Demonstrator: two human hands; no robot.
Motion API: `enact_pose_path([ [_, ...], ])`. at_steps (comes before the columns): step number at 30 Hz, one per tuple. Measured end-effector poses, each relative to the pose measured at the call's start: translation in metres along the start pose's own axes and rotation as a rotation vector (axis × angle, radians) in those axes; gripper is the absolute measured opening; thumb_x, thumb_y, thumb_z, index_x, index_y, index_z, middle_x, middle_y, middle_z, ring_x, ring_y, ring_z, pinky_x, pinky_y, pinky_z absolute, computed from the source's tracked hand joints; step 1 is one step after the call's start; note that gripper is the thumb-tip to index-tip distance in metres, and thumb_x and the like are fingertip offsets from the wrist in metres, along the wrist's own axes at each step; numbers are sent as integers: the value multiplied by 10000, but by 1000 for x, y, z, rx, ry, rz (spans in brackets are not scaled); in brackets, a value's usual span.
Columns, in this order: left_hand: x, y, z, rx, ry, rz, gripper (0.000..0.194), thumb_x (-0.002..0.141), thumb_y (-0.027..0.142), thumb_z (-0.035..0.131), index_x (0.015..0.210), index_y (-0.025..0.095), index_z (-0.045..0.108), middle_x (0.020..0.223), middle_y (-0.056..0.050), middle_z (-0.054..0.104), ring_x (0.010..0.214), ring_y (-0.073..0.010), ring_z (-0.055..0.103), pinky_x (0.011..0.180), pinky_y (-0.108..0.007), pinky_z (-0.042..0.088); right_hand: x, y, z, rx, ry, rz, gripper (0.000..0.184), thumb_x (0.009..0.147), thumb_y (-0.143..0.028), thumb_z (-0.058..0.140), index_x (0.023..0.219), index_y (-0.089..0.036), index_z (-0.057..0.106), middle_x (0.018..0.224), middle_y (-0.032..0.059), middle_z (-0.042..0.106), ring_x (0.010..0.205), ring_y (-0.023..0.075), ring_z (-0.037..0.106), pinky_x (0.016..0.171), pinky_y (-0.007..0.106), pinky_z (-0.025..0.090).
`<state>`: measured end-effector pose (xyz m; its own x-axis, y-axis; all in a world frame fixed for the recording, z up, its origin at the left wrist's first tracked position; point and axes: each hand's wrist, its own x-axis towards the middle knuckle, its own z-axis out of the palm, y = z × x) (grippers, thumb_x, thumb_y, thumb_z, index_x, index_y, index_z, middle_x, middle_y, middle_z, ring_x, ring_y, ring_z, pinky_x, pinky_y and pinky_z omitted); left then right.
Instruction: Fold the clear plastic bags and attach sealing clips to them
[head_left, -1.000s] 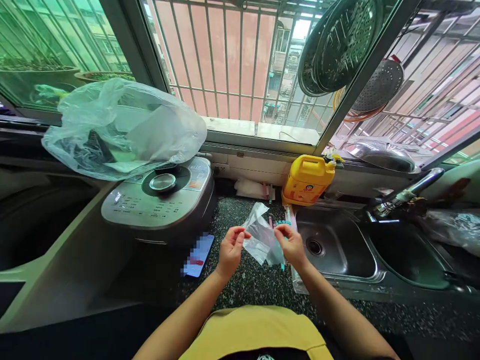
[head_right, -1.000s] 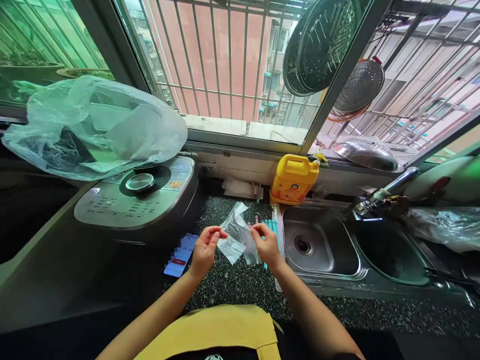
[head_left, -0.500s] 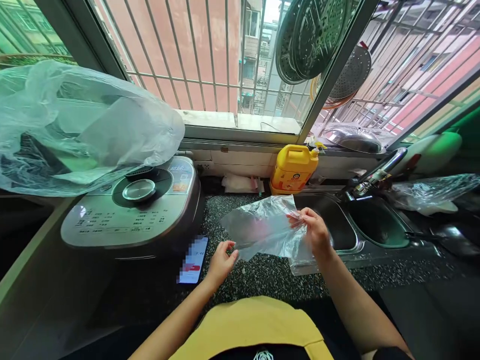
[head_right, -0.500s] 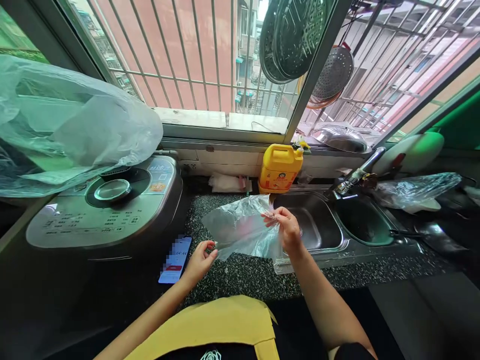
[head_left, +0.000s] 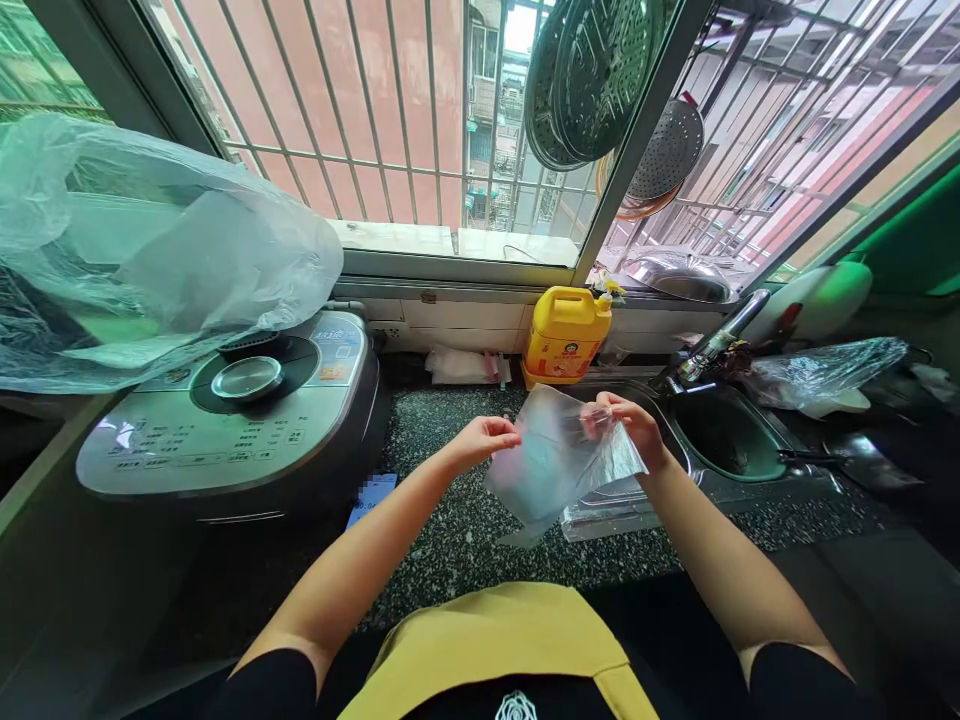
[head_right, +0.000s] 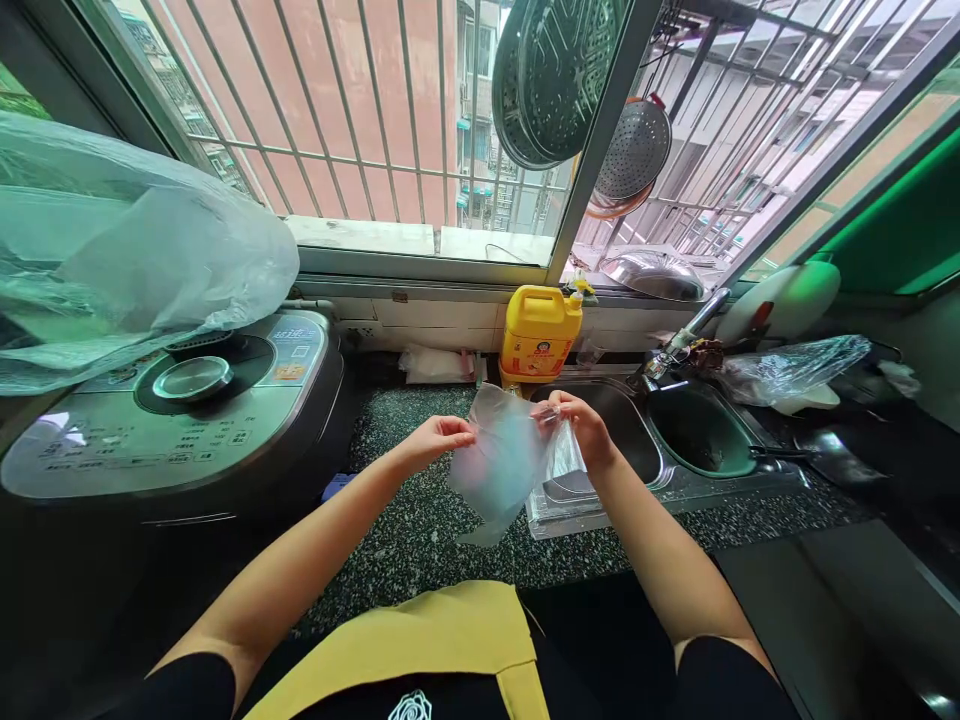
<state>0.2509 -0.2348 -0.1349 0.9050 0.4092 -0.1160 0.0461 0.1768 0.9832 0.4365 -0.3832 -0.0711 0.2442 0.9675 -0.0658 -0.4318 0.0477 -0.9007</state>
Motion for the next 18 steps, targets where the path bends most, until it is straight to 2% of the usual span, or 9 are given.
enact_pose_path([
  [3,-13,8,3,-59,91,52,380,581,483,727,618,138,572,568,35,543,553,-75,464,580,-213,356,11,11,-15,36,35,4,124,637,-257,612,573,-197,524,632,-11,648,553,110,546,541,226,418],
  [6,-26,19,-1,-70,123,81,377,605,479,709,607,143,538,548,40,533,531,-71,457,562,-207,353,25,26,-23,74,83,31,100,631,-231,624,588,-202,538,665,-13,681,588,111,573,558,218,435],
  [11,-42,31,-10,-79,217,68,381,615,491,683,641,157,502,549,41,544,487,-73,470,500,-201,352,47,39,-18,19,111,49,104,661,-298,666,664,-210,610,713,-11,707,610,107,590,601,223,453],
  [14,-53,39,-15,-50,259,58,356,618,461,679,642,153,502,579,35,562,469,-61,455,456,-188,321,59,33,-11,-40,97,52,274,674,-439,695,833,-220,652,817,0,717,730,122,624,658,230,466],
  [18,-70,52,-20,-58,343,110,310,632,424,652,668,157,501,675,2,633,492,-70,488,462,-197,343,72,33,-7,-50,98,-14,517,598,-585,721,969,-238,630,973,8,694,926,145,617,785,252,468],
])
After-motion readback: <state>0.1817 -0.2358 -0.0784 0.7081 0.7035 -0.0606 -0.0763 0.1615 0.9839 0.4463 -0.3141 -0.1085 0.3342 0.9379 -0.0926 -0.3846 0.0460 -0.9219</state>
